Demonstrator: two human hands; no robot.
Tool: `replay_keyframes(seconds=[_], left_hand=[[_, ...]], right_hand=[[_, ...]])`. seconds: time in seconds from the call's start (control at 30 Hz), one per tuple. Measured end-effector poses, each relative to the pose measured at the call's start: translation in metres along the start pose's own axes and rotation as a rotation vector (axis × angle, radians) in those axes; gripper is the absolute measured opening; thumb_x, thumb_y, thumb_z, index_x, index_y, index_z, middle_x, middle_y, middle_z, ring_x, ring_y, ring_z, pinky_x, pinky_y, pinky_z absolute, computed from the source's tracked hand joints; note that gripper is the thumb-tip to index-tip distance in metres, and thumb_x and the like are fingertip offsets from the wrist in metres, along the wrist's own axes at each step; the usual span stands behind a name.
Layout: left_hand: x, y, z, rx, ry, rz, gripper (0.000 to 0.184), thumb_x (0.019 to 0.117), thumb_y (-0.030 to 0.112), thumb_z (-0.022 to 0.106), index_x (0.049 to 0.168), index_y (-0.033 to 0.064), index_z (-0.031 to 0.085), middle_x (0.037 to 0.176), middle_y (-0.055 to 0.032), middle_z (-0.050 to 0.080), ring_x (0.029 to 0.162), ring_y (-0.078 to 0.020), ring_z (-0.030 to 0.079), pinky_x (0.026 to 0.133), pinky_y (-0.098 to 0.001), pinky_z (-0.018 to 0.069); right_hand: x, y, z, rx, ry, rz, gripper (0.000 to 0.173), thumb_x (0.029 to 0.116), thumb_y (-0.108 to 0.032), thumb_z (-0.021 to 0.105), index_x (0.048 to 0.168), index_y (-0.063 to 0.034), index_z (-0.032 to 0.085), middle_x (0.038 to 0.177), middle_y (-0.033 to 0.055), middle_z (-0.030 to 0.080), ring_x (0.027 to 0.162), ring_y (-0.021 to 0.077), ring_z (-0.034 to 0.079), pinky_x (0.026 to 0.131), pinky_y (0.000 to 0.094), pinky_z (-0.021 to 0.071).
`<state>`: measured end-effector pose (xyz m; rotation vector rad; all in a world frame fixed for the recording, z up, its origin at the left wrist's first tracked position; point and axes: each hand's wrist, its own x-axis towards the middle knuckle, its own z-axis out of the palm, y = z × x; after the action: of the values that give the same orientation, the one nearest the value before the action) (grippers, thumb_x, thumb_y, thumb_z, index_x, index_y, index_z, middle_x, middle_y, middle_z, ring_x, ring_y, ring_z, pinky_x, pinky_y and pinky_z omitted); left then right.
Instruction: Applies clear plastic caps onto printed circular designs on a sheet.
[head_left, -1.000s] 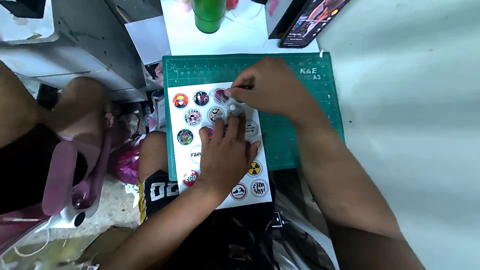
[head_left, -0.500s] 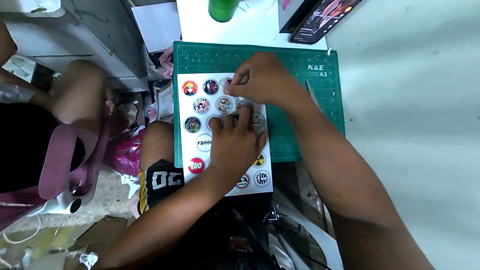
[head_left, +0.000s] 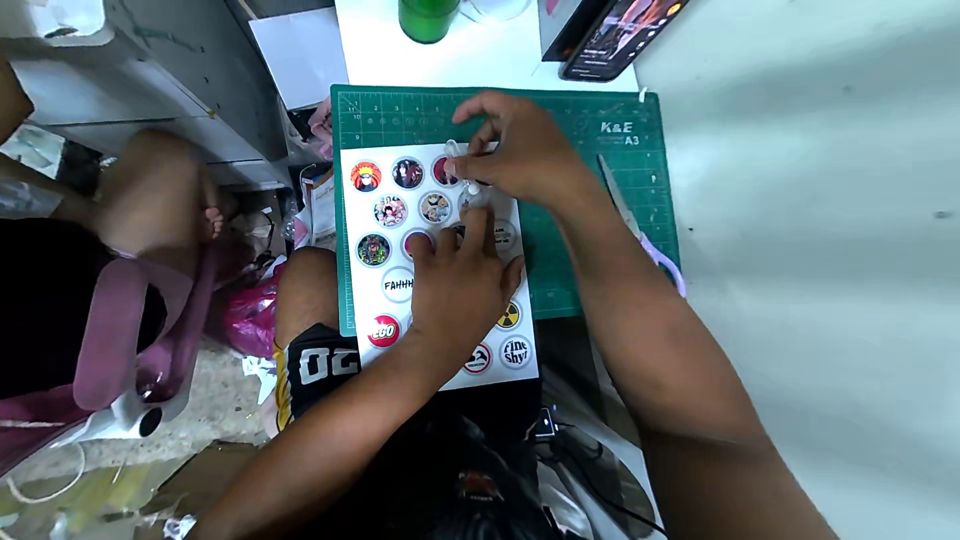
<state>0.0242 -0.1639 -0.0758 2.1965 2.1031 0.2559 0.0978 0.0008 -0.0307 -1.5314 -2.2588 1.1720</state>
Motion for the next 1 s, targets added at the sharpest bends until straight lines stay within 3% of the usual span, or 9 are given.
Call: replay_keyframes(seconds=[0.17,0.37,0.57,0.73,0.87,1.0], left_hand=[[0.001,0.000,0.000,0.007,-0.012,-0.002,0.069,0.1035,0.061,0.033,0.150,0.0143,0.054,0.146,-0.0070,0.053,0.098,-0.0255,0.060,0.082,-0.0497,0.0415],[0.000,0.001,-0.002,0.012,-0.039,-0.010,0.071,0.1042,0.060,0.032,0.153,0.0128,0.049,0.144,-0.0095,0.052,0.101,-0.0263,0.060,0.083,-0.0499,0.0434],[0.000,0.000,-0.004,-0.012,-0.053,-0.014,0.070,0.1051,0.059,0.030,0.156,0.0143,0.046,0.150,-0.0087,0.049,0.103,-0.0268,0.060,0.083,-0.0508,0.0437],[0.000,0.000,-0.003,-0.019,-0.070,-0.023,0.070,0.1049,0.060,0.031,0.158,0.0151,0.043,0.148,-0.0086,0.049,0.104,-0.0261,0.059,0.083,-0.0495,0.0429],[-0.001,-0.001,-0.003,-0.048,-0.011,-0.015,0.067,0.1055,0.058,0.034,0.149,0.0109,0.054,0.154,-0.0072,0.045,0.105,-0.0265,0.061,0.080,-0.0515,0.0472],[0.003,0.002,-0.024,-0.031,-0.171,0.000,0.069,0.1068,0.055,0.030,0.159,0.0124,0.039,0.145,-0.0167,0.052,0.106,-0.0319,0.060,0.085,-0.0516,0.0431]], right_hand=[[0.004,-0.002,-0.002,-0.024,-0.064,-0.077,0.045,0.0869,-0.023,0.085,0.130,-0.0269,0.071,0.093,0.0038,0.071,0.075,0.0162,0.067,0.070,0.0406,0.0593],[0.010,0.008,-0.006,0.113,-0.172,-0.108,0.034,0.0900,-0.020,0.082,0.123,-0.0177,0.075,0.068,0.0036,0.057,0.055,0.0104,0.049,0.056,0.0280,0.0476],[0.012,0.006,-0.009,0.119,-0.199,-0.065,0.034,0.0892,-0.018,0.082,0.121,-0.0147,0.072,0.071,0.0057,0.059,0.055,0.0120,0.051,0.057,0.0297,0.0509],[0.012,0.009,-0.009,0.187,-0.204,-0.031,0.032,0.0902,-0.018,0.081,0.120,-0.0147,0.071,0.072,0.0065,0.063,0.054,0.0111,0.053,0.054,0.0267,0.0502],[0.009,0.009,-0.008,0.185,-0.181,-0.016,0.032,0.0901,-0.019,0.081,0.120,-0.0155,0.071,0.073,0.0057,0.062,0.054,0.0104,0.053,0.053,0.0253,0.0490],[0.007,0.011,-0.010,0.179,-0.156,-0.005,0.032,0.0892,-0.020,0.082,0.119,-0.0145,0.070,0.075,0.0058,0.065,0.055,0.0105,0.054,0.052,0.0255,0.0486]])
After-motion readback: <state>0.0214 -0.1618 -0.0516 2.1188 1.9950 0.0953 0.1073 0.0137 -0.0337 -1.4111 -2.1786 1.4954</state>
